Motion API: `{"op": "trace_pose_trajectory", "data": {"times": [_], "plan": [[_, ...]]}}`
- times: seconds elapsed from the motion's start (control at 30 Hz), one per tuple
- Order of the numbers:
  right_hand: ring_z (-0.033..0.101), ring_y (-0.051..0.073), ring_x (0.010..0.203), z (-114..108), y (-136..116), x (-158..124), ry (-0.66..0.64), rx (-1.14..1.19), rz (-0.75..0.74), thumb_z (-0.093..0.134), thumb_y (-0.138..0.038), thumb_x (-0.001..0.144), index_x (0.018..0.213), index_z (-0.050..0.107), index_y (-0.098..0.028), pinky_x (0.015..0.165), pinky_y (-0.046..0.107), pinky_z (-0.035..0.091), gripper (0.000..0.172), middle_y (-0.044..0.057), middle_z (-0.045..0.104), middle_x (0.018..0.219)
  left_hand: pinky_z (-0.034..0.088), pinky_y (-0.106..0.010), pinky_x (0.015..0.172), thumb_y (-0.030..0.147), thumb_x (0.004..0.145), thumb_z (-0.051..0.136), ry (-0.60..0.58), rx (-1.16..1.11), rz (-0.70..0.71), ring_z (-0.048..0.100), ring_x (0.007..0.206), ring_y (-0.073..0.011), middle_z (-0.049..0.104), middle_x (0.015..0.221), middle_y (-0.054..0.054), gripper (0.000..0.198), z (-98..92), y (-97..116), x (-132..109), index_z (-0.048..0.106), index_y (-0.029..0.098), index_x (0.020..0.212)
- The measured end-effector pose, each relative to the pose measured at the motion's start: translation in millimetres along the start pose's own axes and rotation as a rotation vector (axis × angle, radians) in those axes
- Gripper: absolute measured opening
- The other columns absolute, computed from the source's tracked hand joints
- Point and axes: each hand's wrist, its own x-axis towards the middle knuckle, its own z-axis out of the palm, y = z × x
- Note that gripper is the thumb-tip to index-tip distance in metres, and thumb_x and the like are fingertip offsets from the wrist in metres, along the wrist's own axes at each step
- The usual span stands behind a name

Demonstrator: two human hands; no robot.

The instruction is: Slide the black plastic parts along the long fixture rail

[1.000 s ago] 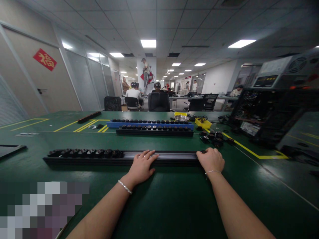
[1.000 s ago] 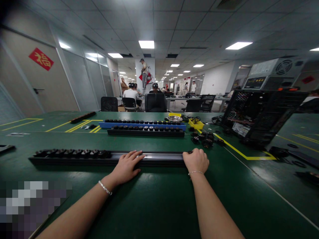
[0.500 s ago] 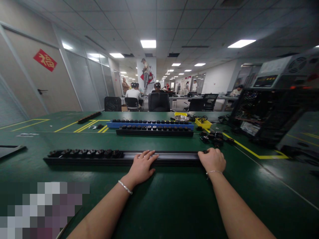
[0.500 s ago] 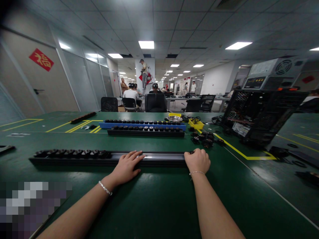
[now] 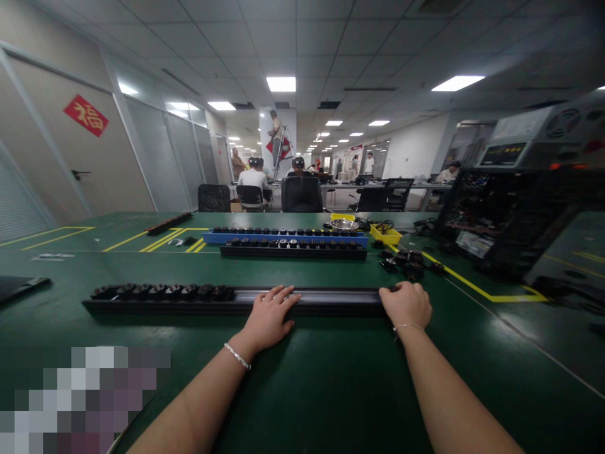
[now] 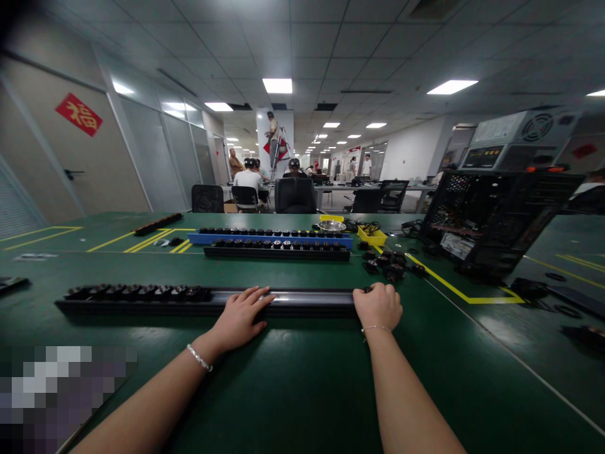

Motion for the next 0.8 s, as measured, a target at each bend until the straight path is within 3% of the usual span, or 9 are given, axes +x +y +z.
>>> {"op": "trace_pose_trajectory", "data": {"times": [0.4,0.8], "plan": [[0.051,0.029,0.091,2.7,5.2,2.3,0.045,0.036,0.012,0.046,-0.045,0.072,0.097,0.065,-0.015,0.074,0.040,0.042,0.044,0.014,0.056,0.095,0.027,-0.050,0.100,0.031,0.075,0.056,-0.017,-0.008,-0.003,0.026,0.132,-0.0263,0.032,0.145,0.001,0.063,-1.9,1.7,0.3,0.032,0.037,0.133],[0.049,0.030,0.097,3.2,15.2,8.3,0.066,0.039,0.121,0.045,-0.040,0.073,0.104,0.063,-0.014,0.076,0.040,0.043,0.045,0.016,0.054,0.102,0.029,-0.049,0.099,0.031,0.074,0.057,-0.006,-0.003,0.000,0.027,0.131,-0.0262,0.033,0.144,0.001,0.061,-1.2,1.4,-0.1,0.035,0.036,0.130]]}}
